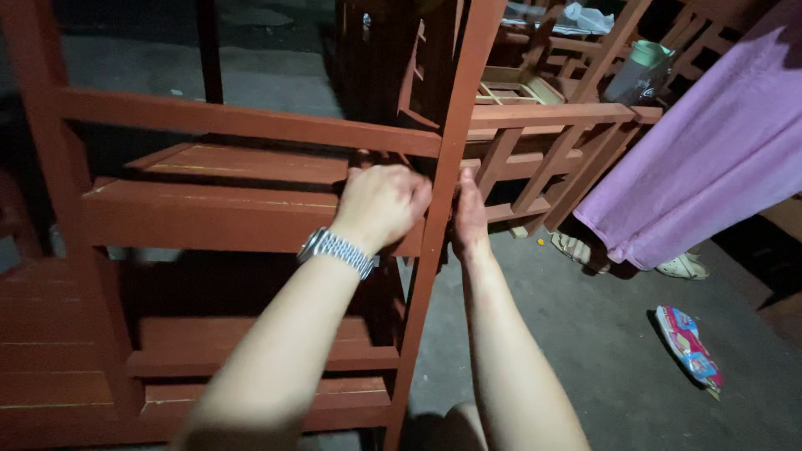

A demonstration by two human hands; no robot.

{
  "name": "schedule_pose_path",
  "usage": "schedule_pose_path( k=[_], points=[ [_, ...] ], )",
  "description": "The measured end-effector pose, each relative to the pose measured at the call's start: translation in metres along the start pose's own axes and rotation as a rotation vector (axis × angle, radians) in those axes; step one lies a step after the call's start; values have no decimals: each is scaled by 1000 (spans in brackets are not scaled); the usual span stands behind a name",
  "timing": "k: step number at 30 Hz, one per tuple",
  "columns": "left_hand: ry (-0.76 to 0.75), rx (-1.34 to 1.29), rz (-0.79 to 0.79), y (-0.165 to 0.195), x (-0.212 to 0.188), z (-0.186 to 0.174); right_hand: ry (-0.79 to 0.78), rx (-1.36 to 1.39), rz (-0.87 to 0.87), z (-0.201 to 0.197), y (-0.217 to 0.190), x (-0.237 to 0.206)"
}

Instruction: The person wipes the surfaces and rails of red-painted wooden furniture pieces with a brown cloth, steadying each piece with the other hand and turning or repositioning items to reach different sides while working around a workshop filled with similar furniture.

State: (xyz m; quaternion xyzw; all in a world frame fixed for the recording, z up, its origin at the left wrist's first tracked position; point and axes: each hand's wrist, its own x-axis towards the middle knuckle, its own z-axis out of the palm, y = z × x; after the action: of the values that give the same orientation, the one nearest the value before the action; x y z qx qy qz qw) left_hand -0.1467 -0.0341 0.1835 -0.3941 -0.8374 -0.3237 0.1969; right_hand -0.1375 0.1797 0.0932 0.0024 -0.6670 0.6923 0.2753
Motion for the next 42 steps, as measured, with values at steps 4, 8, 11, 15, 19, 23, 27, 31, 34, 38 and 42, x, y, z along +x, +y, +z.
schedule_pose_path(
  k=[4,8,11,15,19,23,27,31,34,38,42],
  points=[
    [10,192,189,1,-15,-14,-112,215,166,-16,7,15],
    [-176,272,214,2,-15,-14,-50,-101,0,-14,13,27],
    [-175,269,191,-2,-14,-8,164,-105,-215,1,23,20],
    [155,166,281,-12,-20,0,333,3,-227,17,17,5],
    [233,-81,228,-23,-22,4,752,-20,-112,31,-16,-4],
    [281,-184,250,-28,-20,-1,894,366,-79,34,-49,-37],
    [264,-416,246,-28,-19,-9,330,505,-328,31,-63,-86],
    [306,-544,259,-29,-21,-16,211,-646,-625,50,-59,-93],
    [451,-493,231,-45,-37,-22,185,-975,-744,58,-51,-94],
    [697,-623,-24,-92,-107,-38,229,-1018,-655,54,-27,-122],
    [893,242,-321,-155,-185,-71,212,-1095,-576,50,-2,-158]
  ],
)
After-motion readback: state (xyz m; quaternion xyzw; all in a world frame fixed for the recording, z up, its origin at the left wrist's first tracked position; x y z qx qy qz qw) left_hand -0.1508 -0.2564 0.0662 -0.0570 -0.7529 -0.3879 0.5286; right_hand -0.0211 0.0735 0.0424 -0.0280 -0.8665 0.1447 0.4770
